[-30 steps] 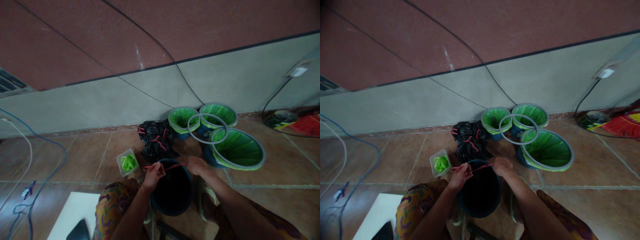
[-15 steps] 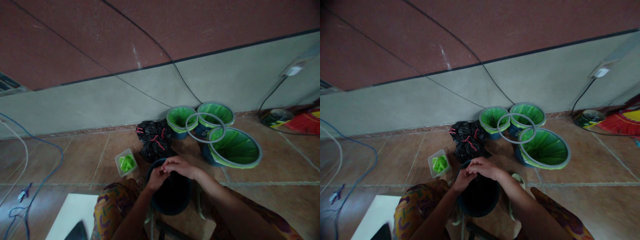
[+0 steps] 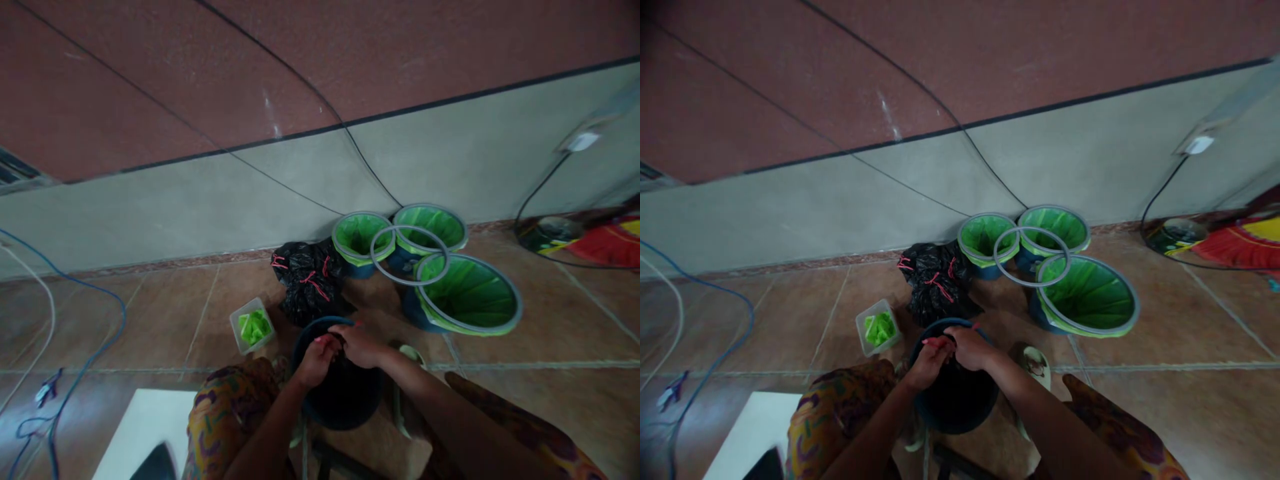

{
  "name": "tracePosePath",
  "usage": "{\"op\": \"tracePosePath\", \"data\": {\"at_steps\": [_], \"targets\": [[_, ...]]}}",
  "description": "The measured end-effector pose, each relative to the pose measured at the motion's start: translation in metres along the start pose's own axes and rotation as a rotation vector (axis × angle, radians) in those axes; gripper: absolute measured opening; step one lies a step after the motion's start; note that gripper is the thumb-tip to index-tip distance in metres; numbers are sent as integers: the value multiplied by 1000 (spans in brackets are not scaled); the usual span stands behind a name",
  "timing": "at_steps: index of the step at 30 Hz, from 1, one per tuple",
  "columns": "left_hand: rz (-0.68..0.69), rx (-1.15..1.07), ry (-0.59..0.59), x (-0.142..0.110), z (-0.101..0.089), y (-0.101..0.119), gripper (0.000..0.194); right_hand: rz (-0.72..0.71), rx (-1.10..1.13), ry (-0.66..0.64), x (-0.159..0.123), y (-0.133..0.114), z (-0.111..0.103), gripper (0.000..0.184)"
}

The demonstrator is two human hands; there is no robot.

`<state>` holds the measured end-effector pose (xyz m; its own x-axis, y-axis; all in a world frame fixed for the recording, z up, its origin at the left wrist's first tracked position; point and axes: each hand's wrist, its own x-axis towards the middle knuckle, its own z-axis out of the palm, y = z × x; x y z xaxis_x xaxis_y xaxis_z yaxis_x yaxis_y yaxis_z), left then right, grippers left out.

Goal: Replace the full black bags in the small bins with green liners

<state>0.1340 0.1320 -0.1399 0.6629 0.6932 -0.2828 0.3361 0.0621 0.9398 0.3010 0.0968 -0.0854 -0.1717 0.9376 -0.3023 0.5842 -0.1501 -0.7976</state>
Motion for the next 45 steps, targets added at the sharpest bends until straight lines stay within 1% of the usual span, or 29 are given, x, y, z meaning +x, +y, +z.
{"op": "tracePosePath", "data": {"at_steps": [3, 8, 10, 13, 16, 19, 22, 25, 27, 29, 31, 36, 42, 45], "targets": [[22, -8, -17, 0, 1, -1, 27, -14, -23, -70, -1, 1, 8, 35], [-39, -83, -41, -4, 1, 4, 16, 51, -75, -66, 3, 3, 11, 27], [-39, -110, -14, -5, 2, 5, 13, 86, -132, -56, 3, 2, 10, 24], [-55, -197, 52, -6, 5, 6, 16, 115, -208, -54, 0, -2, 7, 21], [-103, -251, 75, -6, 7, 7, 19, 127, -270, -50, -3, -6, 3, 20], [-170, -282, 58, -6, 8, 8, 19, 156, -326, -31, -4, -10, -1, 24], [-248, -314, 49, -7, 9, 8, 19, 171, -384, -37, -6, -12, -3, 25], [-292, -347, 76, -8, 10, 9, 19, 202, -409, -33, -7, -13, -4, 24], [-287, -365, 129, -8, 9, 11, 19, 200, -389, -31, -8, -14, -4, 23], [-273, -381, 185, -8, 8, 14, 17, 169, -358, -51, -8, -14, -4, 22], [-261, -402, 216, -8, 6, 16, 15, 152, -338, -72, -7, -13, -3, 21], [-206, -458, 237, -8, 5, 17, 17, 171, -318, -88, -5, -8, 1, 19], [-184, -431, 248, -9, 5, 17, 14, 148, -288, -82, -4, -5, 2, 17], [-183, -396, 257, -8, 6, 15, 11, 157, -303, -110, -4, -6, 2, 16]]}}
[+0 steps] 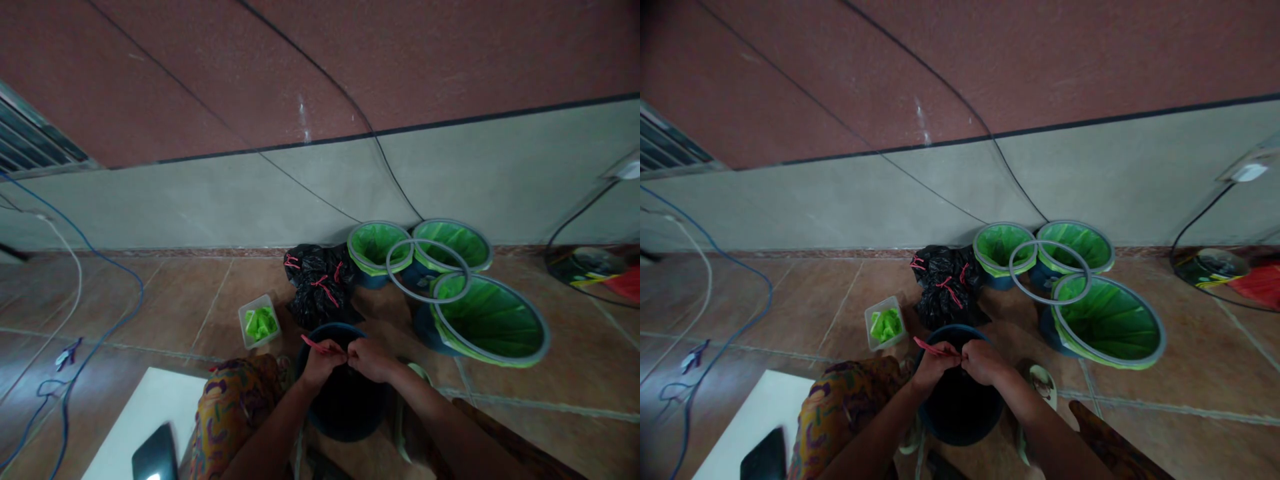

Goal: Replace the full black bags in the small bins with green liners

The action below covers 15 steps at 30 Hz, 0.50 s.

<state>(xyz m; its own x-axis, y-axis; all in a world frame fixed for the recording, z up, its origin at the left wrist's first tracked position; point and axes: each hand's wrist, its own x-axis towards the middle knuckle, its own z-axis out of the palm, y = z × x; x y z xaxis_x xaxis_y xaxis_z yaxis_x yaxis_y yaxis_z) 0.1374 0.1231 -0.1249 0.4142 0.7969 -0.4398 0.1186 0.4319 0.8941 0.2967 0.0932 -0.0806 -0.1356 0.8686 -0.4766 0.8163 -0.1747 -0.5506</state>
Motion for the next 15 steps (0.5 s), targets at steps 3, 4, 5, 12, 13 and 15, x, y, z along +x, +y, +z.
{"op": "tracePosePath", "data": {"at_steps": [3, 4, 5, 12, 13, 15], "targets": [[30, 55, 29, 2, -1, -3, 8, 3, -15, -35, 0, 0, 0, 18], [43, 70, 30, 3, -1, -4, 8, 1, -16, -39, 0, 0, 1, 19], [56, 85, 25, 3, -2, -5, 7, -2, -19, -39, 0, 0, 2, 20], [137, 297, -57, 5, -3, -10, 5, -9, 8, -12, 6, 9, 8, 21], [148, 319, -71, 5, -3, -11, 6, 0, 20, -10, 7, 10, 8, 21], [172, 350, -87, 6, -3, -14, 9, 26, 39, -8, 8, 12, 10, 19]]}}
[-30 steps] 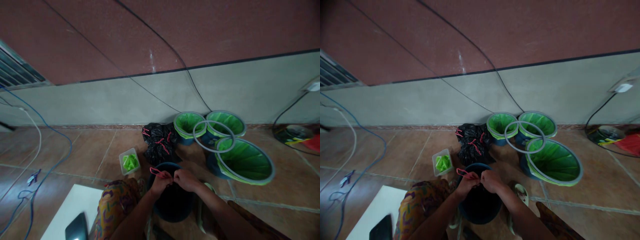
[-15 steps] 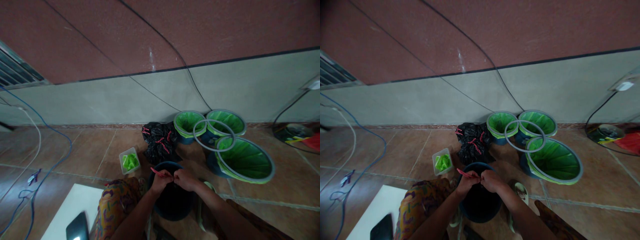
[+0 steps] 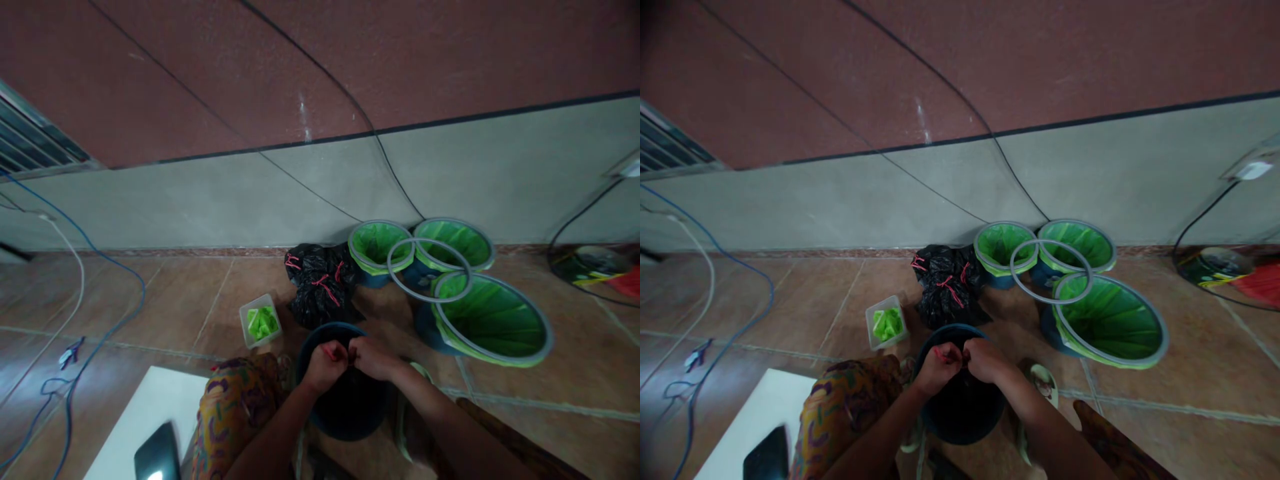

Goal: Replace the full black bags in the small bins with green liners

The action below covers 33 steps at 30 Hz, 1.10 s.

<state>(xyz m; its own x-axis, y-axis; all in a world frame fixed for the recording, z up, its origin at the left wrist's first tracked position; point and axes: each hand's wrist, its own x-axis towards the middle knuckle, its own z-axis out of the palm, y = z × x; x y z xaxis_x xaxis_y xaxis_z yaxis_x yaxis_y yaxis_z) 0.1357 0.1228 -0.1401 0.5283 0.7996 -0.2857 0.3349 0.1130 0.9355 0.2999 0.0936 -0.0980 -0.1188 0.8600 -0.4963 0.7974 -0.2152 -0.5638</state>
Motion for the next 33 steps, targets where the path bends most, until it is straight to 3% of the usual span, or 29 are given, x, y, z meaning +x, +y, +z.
{"op": "tracePosePath", "data": {"at_steps": [7, 19, 25, 33], "targets": [[43, 40, 8, 1, 0, -9, 14, -36, 32, 20, -3, -5, 0, 16], [55, 11, 91, -2, -1, -2, 16, -23, 287, 7, 5, -5, 7, 29], [86, -43, 145, -1, -1, 1, 10, 81, 458, -42, 10, -6, 8, 30], [47, -138, 201, -7, 1, 16, 15, 187, 620, -58, 4, -17, 1, 18]]}}
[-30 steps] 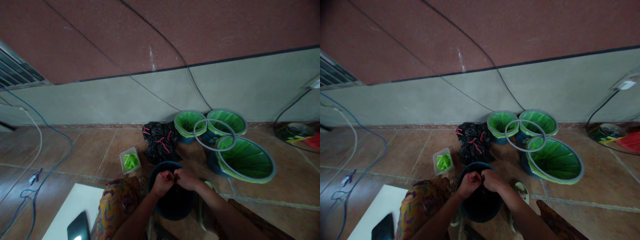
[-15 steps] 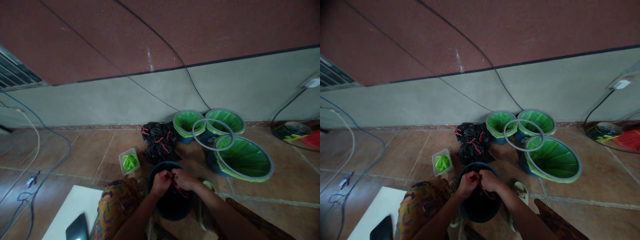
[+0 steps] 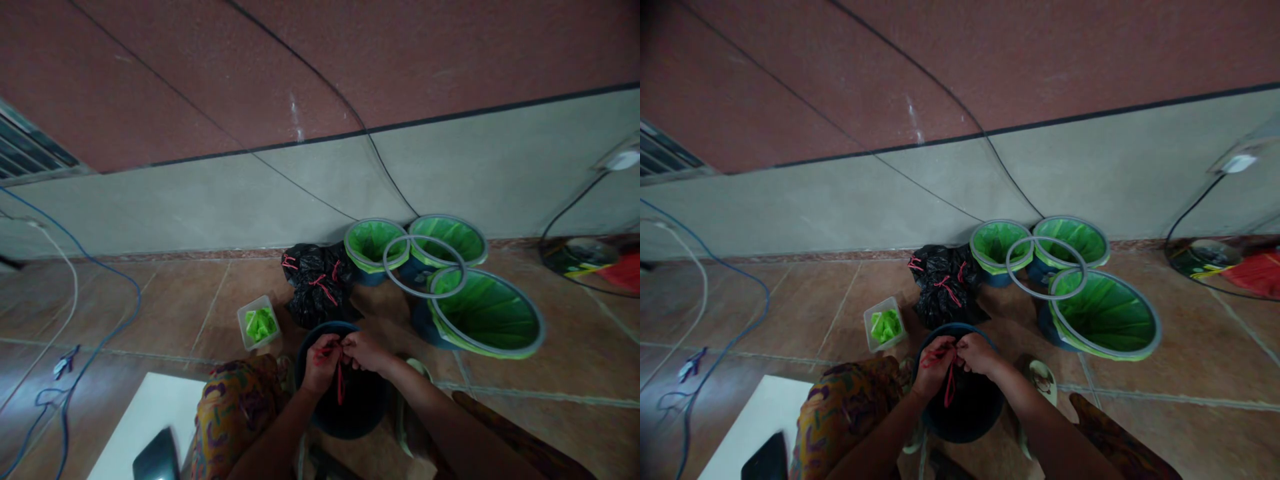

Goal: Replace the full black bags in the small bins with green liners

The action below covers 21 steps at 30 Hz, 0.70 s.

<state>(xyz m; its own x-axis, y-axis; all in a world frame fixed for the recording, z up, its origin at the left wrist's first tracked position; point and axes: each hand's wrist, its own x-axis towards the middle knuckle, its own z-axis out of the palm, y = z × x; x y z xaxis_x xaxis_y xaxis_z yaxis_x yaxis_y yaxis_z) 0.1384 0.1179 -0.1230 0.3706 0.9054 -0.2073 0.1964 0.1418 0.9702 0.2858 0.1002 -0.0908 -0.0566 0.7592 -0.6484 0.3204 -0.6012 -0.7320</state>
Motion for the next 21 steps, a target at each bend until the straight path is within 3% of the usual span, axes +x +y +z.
{"op": "tracePosePath", "data": {"at_steps": [13, 18, 21], "targets": [[-53, 89, -35, 6, -7, -5, 10, -3, 25, -58, 6, 9, -1, 16], [-64, 58, -53, 5, -5, -4, 11, 20, -145, 13, 3, 7, 0, 16], [-48, 144, -34, 3, -4, -6, 13, -45, -348, 90, -2, 4, -2, 19]]}}
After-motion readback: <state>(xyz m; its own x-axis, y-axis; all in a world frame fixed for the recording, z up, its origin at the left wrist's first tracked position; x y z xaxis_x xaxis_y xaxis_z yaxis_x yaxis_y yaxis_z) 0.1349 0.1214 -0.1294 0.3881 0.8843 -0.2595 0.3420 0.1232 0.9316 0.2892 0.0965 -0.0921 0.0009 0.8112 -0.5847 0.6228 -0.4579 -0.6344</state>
